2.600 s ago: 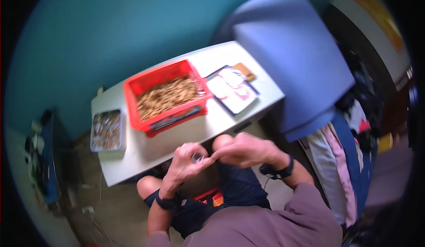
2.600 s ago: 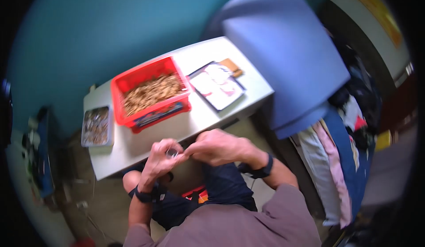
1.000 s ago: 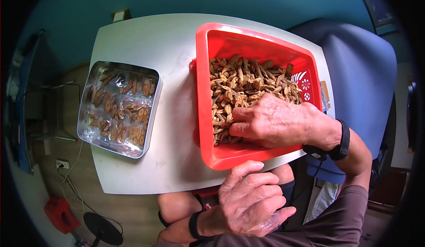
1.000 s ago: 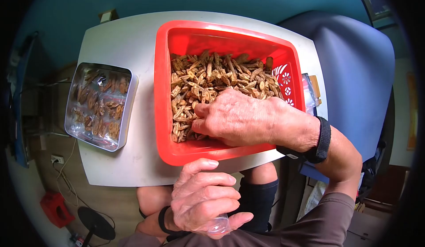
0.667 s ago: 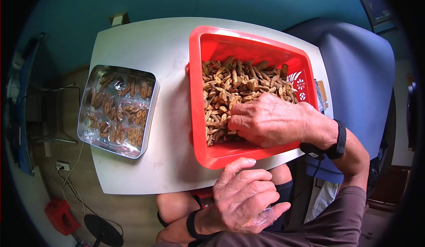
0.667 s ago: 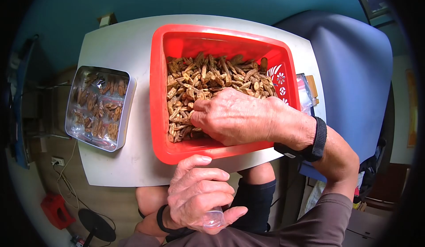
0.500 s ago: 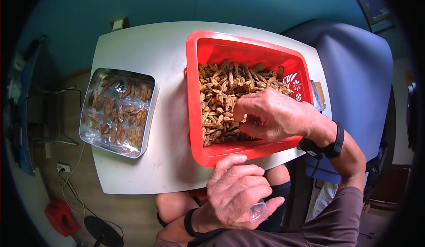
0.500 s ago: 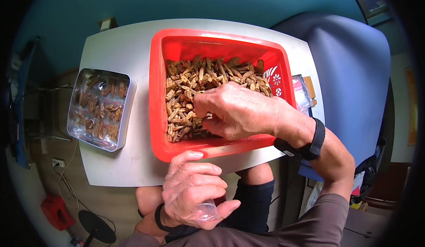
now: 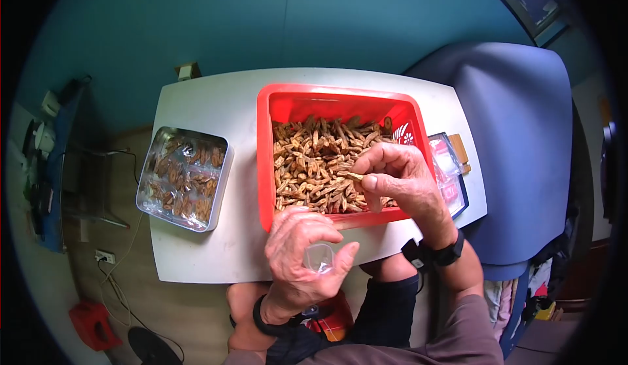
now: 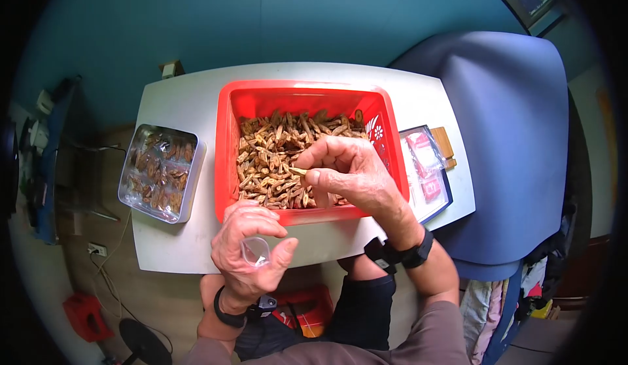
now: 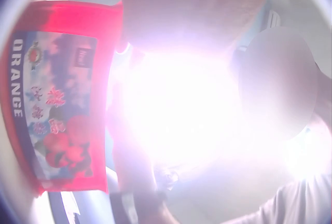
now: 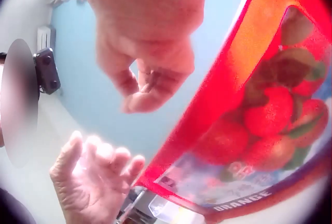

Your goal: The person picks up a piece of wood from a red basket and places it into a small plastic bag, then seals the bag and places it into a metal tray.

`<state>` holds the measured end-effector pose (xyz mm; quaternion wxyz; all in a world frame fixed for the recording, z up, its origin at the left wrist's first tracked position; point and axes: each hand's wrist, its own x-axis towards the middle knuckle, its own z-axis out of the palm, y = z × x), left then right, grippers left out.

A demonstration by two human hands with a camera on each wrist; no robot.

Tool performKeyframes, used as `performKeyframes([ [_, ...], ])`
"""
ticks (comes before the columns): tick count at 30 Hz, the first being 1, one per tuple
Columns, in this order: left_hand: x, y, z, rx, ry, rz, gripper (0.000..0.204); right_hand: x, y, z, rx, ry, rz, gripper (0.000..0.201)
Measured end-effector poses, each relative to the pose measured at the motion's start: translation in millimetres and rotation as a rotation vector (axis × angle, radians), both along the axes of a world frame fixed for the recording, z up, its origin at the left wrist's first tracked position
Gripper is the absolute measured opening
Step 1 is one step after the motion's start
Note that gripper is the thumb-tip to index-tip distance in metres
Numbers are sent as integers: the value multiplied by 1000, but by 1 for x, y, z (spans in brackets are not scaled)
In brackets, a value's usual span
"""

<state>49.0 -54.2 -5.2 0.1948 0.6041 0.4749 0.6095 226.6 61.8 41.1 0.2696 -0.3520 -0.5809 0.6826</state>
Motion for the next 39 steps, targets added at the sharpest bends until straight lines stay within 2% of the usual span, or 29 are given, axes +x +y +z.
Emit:
performKeyframes([
  [3,0,11,14,-48,32,25,24,5,-6,-6,-35,177,-123,22],
  [7,2,34,22,-191,60,13,22,5,-8,-1,-78,287,-263,16],
  [9,2,42,25,-276,73,-12,21,7,-5,-2,4,250,-317,15],
  [12,4,50,27,-306,-114,-17,24,10,-6,-2,123,154,-408,10],
  [14,-6,48,22,-246,-89,6,22,15,-5,-5,235,-81,-285,8],
  [15,-12,43,25,-315,-189,60,21,16,-2,-9,405,-251,-196,7],
  [16,-18,40,25,-385,-290,118,21,16,4,-12,723,-391,-75,10],
  [18,-29,39,12,-253,-419,157,20,21,9,-18,1021,-561,72,15],
  [19,-36,39,9,-233,-427,156,21,21,5,-10,986,-706,97,20],
  [24,-37,39,7,-144,-438,142,21,19,4,25,1005,-869,200,21],
  [27,-32,39,11,-228,-456,125,19,3,8,46,953,-1024,456,24],
  [30,-35,38,11,-239,-467,127,18,-4,11,43,1084,-991,522,29],
  [32,-37,37,12,-246,-478,119,18,-15,20,49,1057,-1134,639,32],
  [34,-40,37,9,-217,-480,142,18,-17,30,53,1085,-1196,633,30],
  [39,-44,34,10,-226,-529,133,19,-23,61,23,1048,-1064,532,30],
])
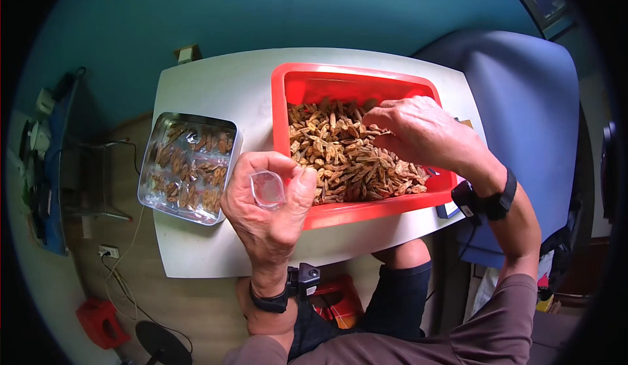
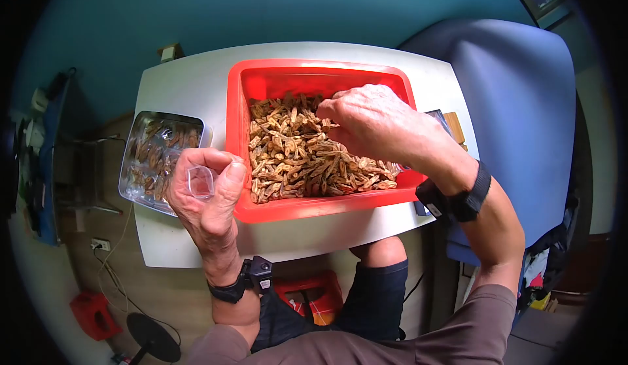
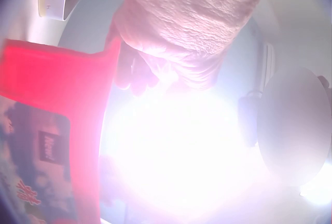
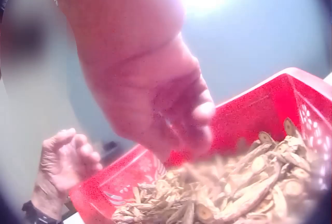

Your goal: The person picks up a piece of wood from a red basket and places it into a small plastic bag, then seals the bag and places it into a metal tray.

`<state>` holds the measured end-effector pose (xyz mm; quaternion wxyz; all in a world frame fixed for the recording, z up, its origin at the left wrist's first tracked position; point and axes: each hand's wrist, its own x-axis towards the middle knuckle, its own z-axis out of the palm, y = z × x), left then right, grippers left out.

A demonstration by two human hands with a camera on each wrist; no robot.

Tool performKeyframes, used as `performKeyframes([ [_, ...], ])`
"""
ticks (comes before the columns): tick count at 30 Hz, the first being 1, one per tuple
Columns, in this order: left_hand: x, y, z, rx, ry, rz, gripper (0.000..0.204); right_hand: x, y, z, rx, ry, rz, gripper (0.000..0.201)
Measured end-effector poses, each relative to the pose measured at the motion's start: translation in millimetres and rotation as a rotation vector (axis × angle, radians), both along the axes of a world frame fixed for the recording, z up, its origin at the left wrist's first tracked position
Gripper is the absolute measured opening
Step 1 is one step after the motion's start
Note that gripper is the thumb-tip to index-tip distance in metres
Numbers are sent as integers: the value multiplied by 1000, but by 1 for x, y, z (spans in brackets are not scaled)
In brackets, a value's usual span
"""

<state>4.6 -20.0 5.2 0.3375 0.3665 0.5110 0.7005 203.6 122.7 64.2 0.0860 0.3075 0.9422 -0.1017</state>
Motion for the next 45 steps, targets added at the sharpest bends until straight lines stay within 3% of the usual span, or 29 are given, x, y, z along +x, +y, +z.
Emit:
performKeyframes([
  [2,0,0,-1,7,-20,-8,20,-2,11,-24,63,181,58,19],
  [3,-1,0,-2,1,-21,-6,20,-8,13,-26,57,180,59,19],
  [5,-1,1,-4,22,17,16,21,-21,14,-28,4,-71,0,25],
  [10,0,-1,0,-8,32,-7,21,-13,24,-43,56,1,-5,19],
  [13,5,-3,1,-36,29,-30,21,3,27,-36,-192,287,-235,19],
  [15,10,-2,-1,-47,2,-43,21,12,26,-27,-608,508,-506,19],
  [16,12,0,-4,-37,55,-55,22,13,20,-18,-649,573,-585,22],
  [19,19,1,1,-83,77,-91,23,23,6,-7,-690,729,-587,24],
  [21,24,4,-8,-29,399,-50,20,27,-11,-1,-681,850,-586,23],
  [22,26,5,-7,-20,445,-40,20,27,-19,2,-664,882,-589,22],
  [25,33,8,-8,23,510,-69,21,22,-47,10,-692,1028,-651,16],
  [31,37,9,-9,38,520,-69,28,10,-84,8,-678,1271,-516,10],
  [45,32,10,-13,117,589,-70,30,-7,-85,-4,-380,1168,-386,10],
])
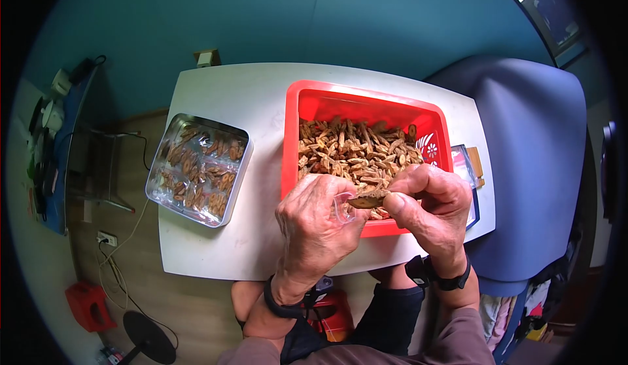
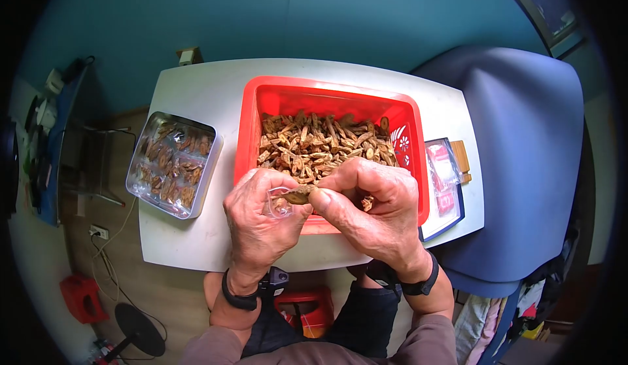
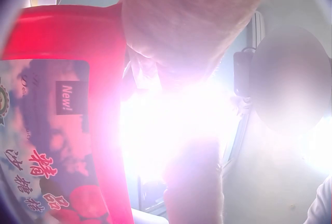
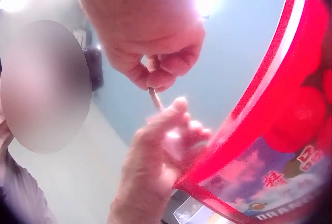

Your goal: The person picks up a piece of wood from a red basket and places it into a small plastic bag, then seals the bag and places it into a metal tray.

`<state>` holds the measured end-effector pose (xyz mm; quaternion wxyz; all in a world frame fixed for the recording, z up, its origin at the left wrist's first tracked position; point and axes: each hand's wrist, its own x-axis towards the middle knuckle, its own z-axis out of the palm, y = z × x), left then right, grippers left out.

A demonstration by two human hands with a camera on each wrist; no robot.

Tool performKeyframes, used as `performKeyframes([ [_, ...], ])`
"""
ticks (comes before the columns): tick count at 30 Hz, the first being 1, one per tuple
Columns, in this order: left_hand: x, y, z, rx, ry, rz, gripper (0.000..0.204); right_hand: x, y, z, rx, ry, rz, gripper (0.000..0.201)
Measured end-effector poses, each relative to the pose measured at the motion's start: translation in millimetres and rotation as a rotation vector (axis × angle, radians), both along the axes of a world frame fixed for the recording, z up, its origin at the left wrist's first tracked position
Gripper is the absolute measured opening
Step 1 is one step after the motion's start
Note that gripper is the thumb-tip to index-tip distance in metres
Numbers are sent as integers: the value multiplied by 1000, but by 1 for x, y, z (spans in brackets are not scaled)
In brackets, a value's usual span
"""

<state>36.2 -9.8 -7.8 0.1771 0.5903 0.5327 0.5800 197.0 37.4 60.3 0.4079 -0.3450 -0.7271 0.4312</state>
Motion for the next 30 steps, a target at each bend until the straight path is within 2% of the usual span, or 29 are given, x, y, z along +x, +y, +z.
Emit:
performKeyframes([
  [2,-1,0,0,-11,0,-5,30,0,-2,2,-61,-12,-5,11],
  [6,0,1,0,-5,-1,-4,29,0,-1,1,-25,-22,-5,11],
  [9,1,2,1,22,-9,16,28,2,0,4,112,-35,14,11],
  [12,0,-2,4,10,-68,16,24,7,-11,3,199,-19,-92,12],
  [14,-4,-7,10,-206,-419,-104,22,13,-12,-6,285,27,-61,14],
  [16,-7,-8,11,-189,-424,-128,22,15,-12,-9,264,39,-64,14],
  [18,-8,-7,12,-190,-463,-153,24,19,-8,-10,449,-154,-21,14],
  [19,-7,-6,10,-190,-462,-150,24,20,-3,-11,526,-168,19,16],
  [21,-5,-2,4,-42,-243,-141,29,19,-3,-10,558,-202,32,17],
  [22,-5,-1,4,-45,-241,-139,29,19,-3,-10,591,-239,42,19],
  [25,-5,0,4,-57,-193,-244,34,21,-4,-16,549,-208,10,20],
  [30,-12,1,7,-28,-102,-294,31,24,-1,-22,475,-159,-24,20],
])
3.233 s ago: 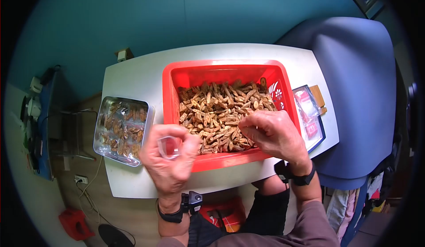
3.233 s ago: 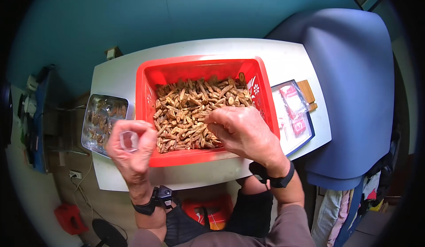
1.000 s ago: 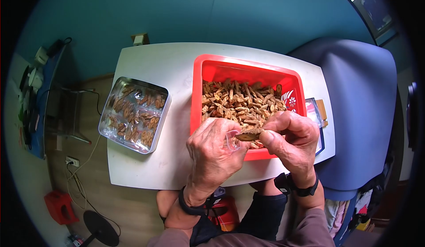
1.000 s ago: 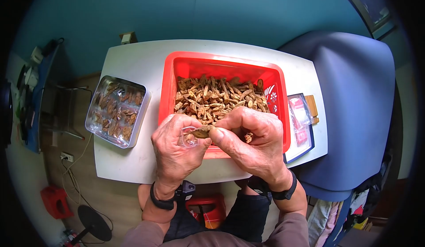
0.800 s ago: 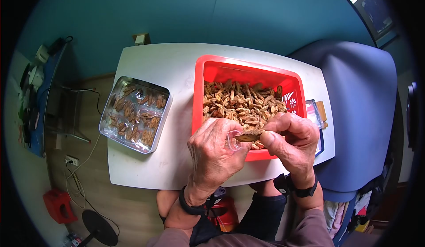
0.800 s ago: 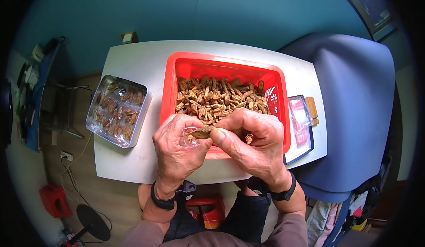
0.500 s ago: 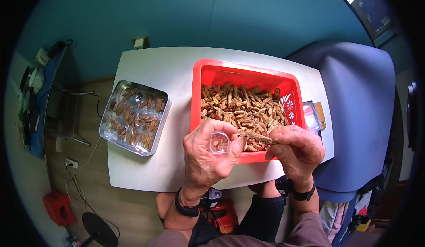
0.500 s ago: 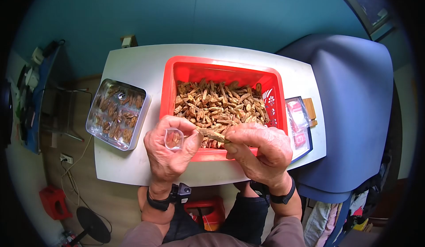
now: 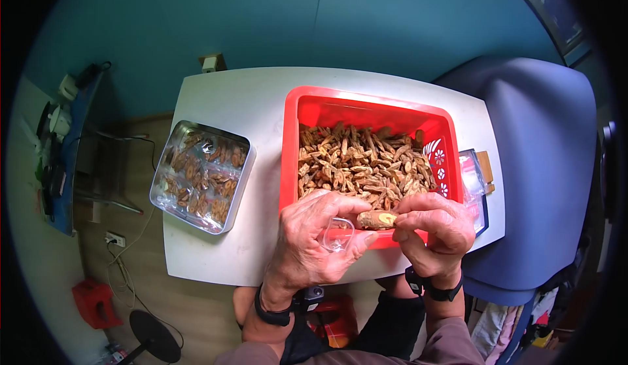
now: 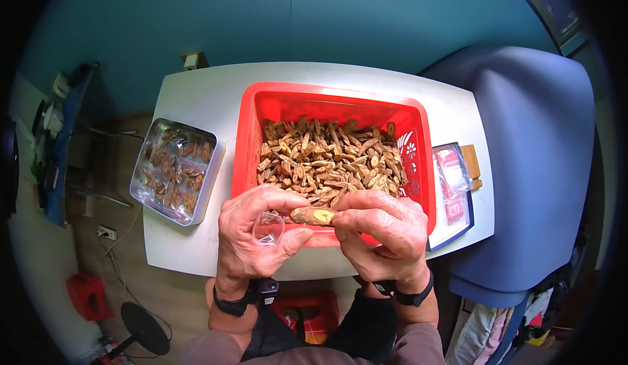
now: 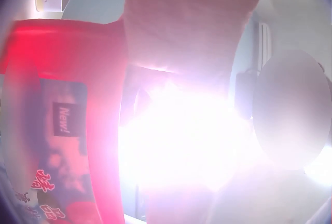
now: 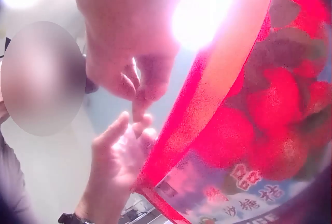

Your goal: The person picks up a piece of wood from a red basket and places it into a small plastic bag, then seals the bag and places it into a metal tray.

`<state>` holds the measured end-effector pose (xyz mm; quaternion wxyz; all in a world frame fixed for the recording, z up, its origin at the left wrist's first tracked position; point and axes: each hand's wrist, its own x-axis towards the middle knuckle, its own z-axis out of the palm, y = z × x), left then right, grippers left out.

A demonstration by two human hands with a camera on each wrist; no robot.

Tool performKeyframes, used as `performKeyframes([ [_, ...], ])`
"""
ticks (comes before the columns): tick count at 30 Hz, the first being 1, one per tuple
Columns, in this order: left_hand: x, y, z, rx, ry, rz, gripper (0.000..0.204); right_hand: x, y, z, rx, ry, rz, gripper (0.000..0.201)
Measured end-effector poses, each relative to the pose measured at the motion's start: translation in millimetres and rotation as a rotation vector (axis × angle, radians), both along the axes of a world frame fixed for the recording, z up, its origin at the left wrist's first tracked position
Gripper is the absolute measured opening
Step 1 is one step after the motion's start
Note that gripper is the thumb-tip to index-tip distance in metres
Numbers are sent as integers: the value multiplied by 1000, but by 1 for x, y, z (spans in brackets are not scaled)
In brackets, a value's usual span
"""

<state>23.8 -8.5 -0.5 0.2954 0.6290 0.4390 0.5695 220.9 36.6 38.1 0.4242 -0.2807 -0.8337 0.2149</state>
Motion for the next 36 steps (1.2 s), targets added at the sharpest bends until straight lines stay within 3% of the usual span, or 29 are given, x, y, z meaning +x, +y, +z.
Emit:
performKeyframes([
  [6,4,-3,5,-127,-43,22,28,-3,1,-6,-114,53,11,22],
  [12,8,0,4,-47,-9,17,30,-1,-4,6,-356,57,-85,35],
  [17,9,-1,3,-59,-22,49,29,8,-1,8,-417,-58,-58,28],
  [25,8,-4,1,-43,20,12,27,5,-4,8,-301,-28,-52,20],
  [27,11,-8,7,-245,-168,8,25,3,-4,8,-246,-30,-60,20],
  [36,4,-5,-2,-171,-207,12,16,6,0,-6,-274,18,39,25],
])
